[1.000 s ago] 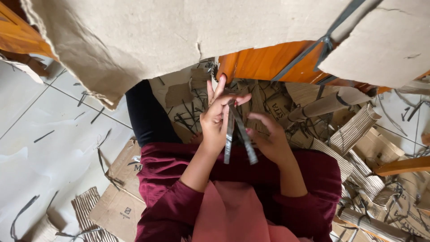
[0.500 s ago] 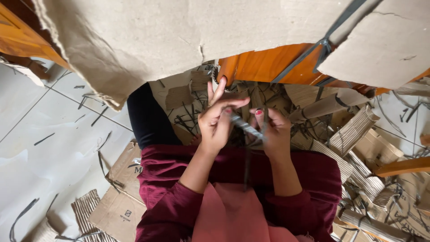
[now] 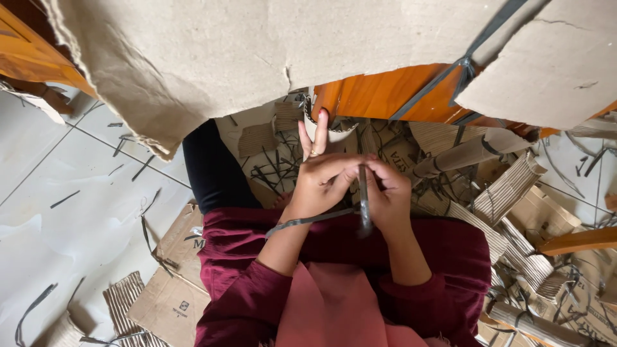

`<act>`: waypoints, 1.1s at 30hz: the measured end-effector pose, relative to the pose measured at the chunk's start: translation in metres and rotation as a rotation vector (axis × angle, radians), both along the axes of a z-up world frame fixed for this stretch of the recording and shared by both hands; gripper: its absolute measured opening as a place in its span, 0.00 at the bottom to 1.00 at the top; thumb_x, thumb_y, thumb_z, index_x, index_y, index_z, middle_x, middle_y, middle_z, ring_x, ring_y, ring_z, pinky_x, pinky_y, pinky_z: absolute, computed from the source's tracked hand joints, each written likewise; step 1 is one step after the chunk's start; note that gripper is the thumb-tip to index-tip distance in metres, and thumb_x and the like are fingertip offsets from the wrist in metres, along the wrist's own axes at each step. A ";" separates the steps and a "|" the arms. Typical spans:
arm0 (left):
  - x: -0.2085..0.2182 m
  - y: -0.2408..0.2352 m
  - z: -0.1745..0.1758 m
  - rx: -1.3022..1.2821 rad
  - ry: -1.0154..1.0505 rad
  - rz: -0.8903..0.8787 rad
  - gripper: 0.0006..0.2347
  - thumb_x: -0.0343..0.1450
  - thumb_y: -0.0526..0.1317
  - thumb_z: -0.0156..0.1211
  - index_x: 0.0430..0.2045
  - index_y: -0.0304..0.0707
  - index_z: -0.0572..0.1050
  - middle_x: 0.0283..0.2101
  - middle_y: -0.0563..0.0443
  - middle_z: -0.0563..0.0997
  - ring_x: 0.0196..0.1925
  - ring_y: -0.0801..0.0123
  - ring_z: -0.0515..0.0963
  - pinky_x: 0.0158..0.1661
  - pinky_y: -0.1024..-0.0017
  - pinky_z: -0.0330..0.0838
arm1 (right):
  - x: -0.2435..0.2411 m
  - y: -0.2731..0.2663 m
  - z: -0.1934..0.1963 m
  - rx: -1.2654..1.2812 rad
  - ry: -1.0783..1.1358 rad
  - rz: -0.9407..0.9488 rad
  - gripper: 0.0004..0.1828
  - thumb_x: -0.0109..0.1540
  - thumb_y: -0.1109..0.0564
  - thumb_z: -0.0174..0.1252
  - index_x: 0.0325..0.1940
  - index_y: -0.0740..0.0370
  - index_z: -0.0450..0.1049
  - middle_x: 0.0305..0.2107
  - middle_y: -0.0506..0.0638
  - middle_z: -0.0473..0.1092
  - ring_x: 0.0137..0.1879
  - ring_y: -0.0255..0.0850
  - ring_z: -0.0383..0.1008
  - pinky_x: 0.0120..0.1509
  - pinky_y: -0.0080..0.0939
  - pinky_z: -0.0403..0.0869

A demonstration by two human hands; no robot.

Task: Wrapping a wooden chair leg with cardboard and securing it with string

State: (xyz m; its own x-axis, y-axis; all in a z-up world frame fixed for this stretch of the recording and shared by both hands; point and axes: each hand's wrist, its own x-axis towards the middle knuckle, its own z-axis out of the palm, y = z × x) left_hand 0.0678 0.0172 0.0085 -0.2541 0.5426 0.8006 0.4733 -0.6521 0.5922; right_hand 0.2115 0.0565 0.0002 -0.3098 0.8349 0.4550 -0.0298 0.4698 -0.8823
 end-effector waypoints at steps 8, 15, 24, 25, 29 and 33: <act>0.004 -0.003 0.011 0.034 -0.103 0.013 0.04 0.74 0.36 0.61 0.33 0.45 0.83 0.40 0.53 0.86 0.77 0.54 0.52 0.73 0.48 0.25 | 0.022 0.040 -0.176 0.160 -0.427 0.037 0.09 0.71 0.60 0.53 0.43 0.68 0.76 0.22 0.65 0.73 0.25 0.50 0.74 0.31 0.45 0.70; 0.009 -0.005 0.026 0.068 -0.197 0.025 0.09 0.76 0.36 0.57 0.27 0.43 0.82 0.34 0.53 0.87 0.74 0.56 0.61 0.74 0.52 0.33 | 0.065 0.061 -0.275 0.154 -0.980 0.316 0.25 0.66 0.69 0.43 0.68 0.81 0.58 0.45 0.91 0.68 0.43 0.80 0.75 0.46 0.74 0.72; 0.012 0.002 0.017 0.024 -0.215 0.030 0.06 0.74 0.38 0.61 0.30 0.44 0.84 0.37 0.57 0.88 0.76 0.57 0.58 0.75 0.53 0.27 | 0.032 0.031 -0.041 -0.034 -0.148 0.276 0.20 0.66 0.57 0.62 0.62 0.64 0.75 0.52 0.62 0.76 0.59 0.55 0.76 0.60 0.57 0.74; 0.013 0.003 0.017 0.025 -0.215 0.028 0.06 0.74 0.38 0.61 0.30 0.44 0.84 0.37 0.57 0.88 0.76 0.57 0.58 0.75 0.53 0.27 | 0.028 0.032 -0.044 -0.033 -0.149 0.273 0.20 0.66 0.57 0.62 0.62 0.64 0.75 0.52 0.62 0.76 0.59 0.55 0.76 0.60 0.57 0.74; 0.010 0.001 0.016 0.064 -0.186 0.043 0.04 0.73 0.38 0.63 0.35 0.44 0.84 0.41 0.54 0.87 0.76 0.59 0.57 0.75 0.51 0.29 | -0.002 0.015 -0.025 -0.153 0.076 0.310 0.19 0.62 0.66 0.63 0.57 0.72 0.74 0.41 0.61 0.74 0.49 0.44 0.71 0.52 0.49 0.73; 0.004 -0.002 0.014 0.181 -0.260 -0.028 0.07 0.71 0.37 0.67 0.42 0.41 0.83 0.48 0.51 0.85 0.74 0.60 0.63 0.77 0.54 0.31 | -0.037 -0.005 -0.020 -0.368 0.277 0.068 0.16 0.72 0.51 0.52 0.55 0.66 0.71 0.15 0.47 0.58 0.19 0.29 0.53 0.19 0.27 0.55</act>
